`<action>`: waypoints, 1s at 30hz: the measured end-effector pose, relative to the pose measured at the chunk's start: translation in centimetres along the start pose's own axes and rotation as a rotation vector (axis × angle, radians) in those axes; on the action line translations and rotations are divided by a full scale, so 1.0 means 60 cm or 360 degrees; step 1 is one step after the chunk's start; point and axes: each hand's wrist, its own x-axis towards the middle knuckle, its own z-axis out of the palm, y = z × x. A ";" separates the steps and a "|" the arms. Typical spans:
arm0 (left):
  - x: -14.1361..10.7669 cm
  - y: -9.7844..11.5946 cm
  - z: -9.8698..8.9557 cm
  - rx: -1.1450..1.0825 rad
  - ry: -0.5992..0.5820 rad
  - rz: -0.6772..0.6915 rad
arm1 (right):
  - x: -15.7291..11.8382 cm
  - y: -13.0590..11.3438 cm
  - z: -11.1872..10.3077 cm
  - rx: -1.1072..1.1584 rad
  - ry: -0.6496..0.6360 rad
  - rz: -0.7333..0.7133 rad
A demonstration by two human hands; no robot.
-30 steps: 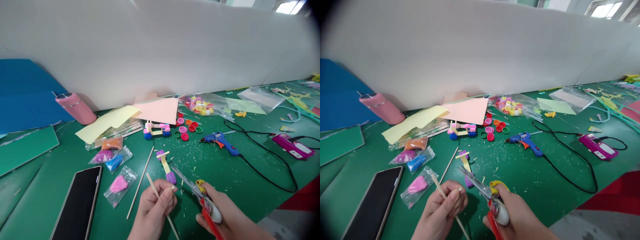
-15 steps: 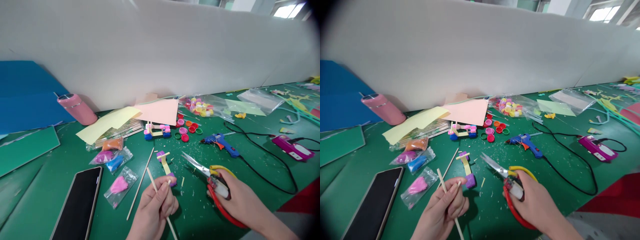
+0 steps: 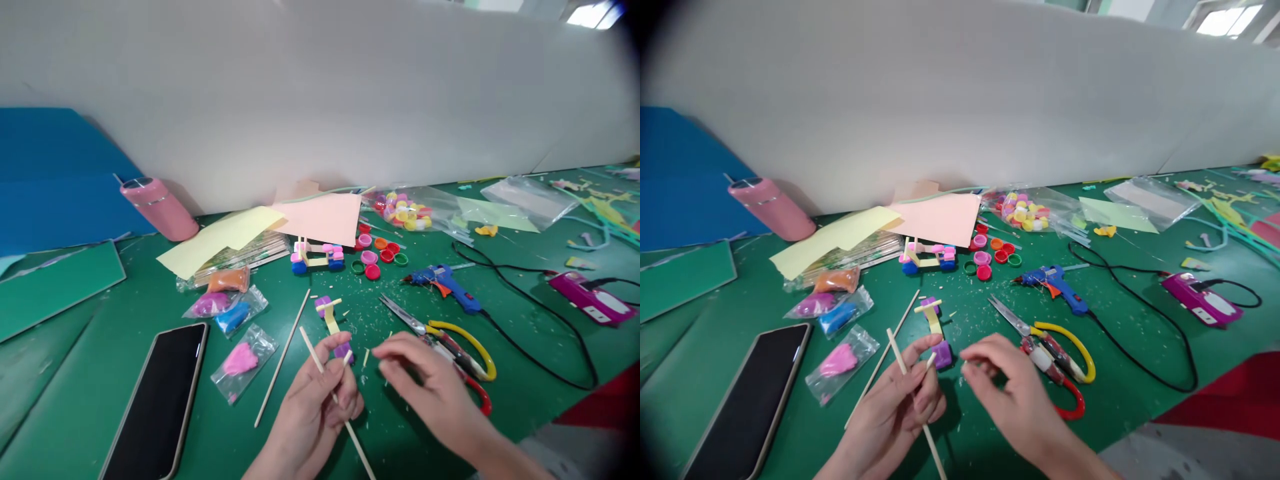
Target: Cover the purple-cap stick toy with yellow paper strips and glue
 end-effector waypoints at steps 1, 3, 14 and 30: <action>0.000 0.000 0.000 -0.0016 0.0002 0.0000 | 0.008 -0.012 0.020 0.0208 -0.0023 0.0018; 0.001 0.000 -0.002 -0.0051 -0.0005 0.0006 | 0.022 -0.026 0.052 0.0436 -0.0020 0.0040; 0.003 0.015 -0.008 -0.0125 0.0073 0.0211 | 0.042 -0.039 0.058 0.1003 0.0158 0.0011; -0.046 0.070 0.031 -0.0197 0.0595 0.1054 | -0.016 -0.014 0.088 0.1488 0.0023 0.0148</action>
